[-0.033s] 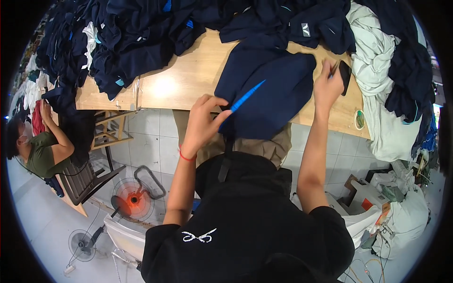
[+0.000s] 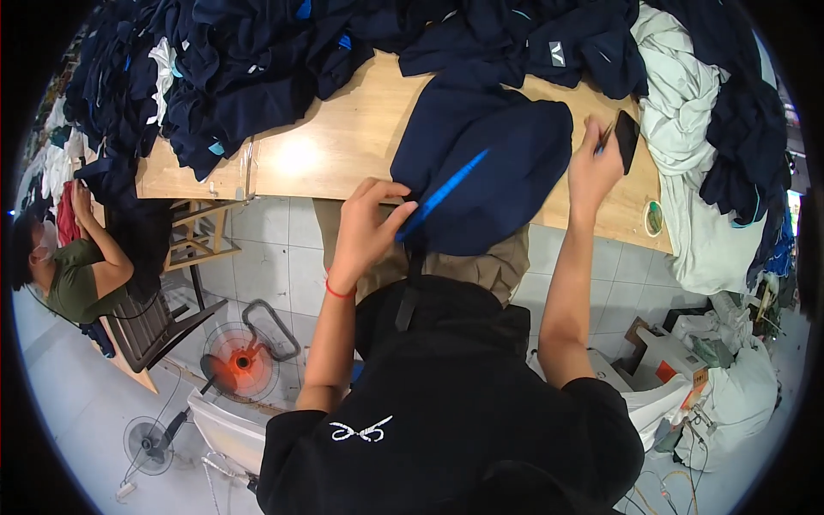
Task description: Trimming loose threads from blue athletic pants using small scissors.
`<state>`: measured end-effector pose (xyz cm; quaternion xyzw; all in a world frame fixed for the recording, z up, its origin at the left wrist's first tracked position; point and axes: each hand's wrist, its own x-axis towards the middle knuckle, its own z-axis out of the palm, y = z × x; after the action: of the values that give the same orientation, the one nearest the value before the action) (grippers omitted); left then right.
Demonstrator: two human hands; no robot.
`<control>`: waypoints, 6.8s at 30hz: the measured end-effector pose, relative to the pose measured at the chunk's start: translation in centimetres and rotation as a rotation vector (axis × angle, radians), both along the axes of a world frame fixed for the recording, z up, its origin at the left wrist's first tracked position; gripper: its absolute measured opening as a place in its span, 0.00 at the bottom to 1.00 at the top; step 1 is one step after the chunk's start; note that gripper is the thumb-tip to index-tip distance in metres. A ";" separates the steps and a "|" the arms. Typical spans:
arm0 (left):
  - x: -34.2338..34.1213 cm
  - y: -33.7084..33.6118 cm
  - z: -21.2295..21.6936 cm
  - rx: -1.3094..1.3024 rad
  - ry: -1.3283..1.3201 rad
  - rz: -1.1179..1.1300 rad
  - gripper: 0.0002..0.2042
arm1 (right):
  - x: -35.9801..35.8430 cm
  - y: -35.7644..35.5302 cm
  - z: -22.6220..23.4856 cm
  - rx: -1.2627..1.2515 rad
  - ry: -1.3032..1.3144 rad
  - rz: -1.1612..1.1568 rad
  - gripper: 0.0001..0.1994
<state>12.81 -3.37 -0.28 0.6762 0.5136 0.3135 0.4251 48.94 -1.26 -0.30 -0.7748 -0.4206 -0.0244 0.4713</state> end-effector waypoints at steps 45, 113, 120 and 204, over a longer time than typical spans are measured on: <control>4.1 -2.0 -3.1 0.231 0.113 -0.059 0.21 | -4.2 -9.9 -2.5 -0.453 0.450 0.384 0.15; 2.9 -1.3 -5.2 0.408 0.456 0.112 0.09 | -9.0 -8.0 4.4 -0.122 1.575 0.326 0.08; 1.7 -1.0 -6.2 0.311 0.339 0.096 0.05 | -9.5 -7.8 5.4 -0.171 1.447 0.403 0.08; 4.2 -0.8 3.5 -0.648 -1.226 0.053 0.12 | -16.4 -9.0 5.8 -0.020 0.571 0.618 0.14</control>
<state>17.04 -4.13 3.23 0.2031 0.2645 0.4800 0.8114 32.50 -10.31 5.51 -0.5925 -0.4858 0.3378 0.5466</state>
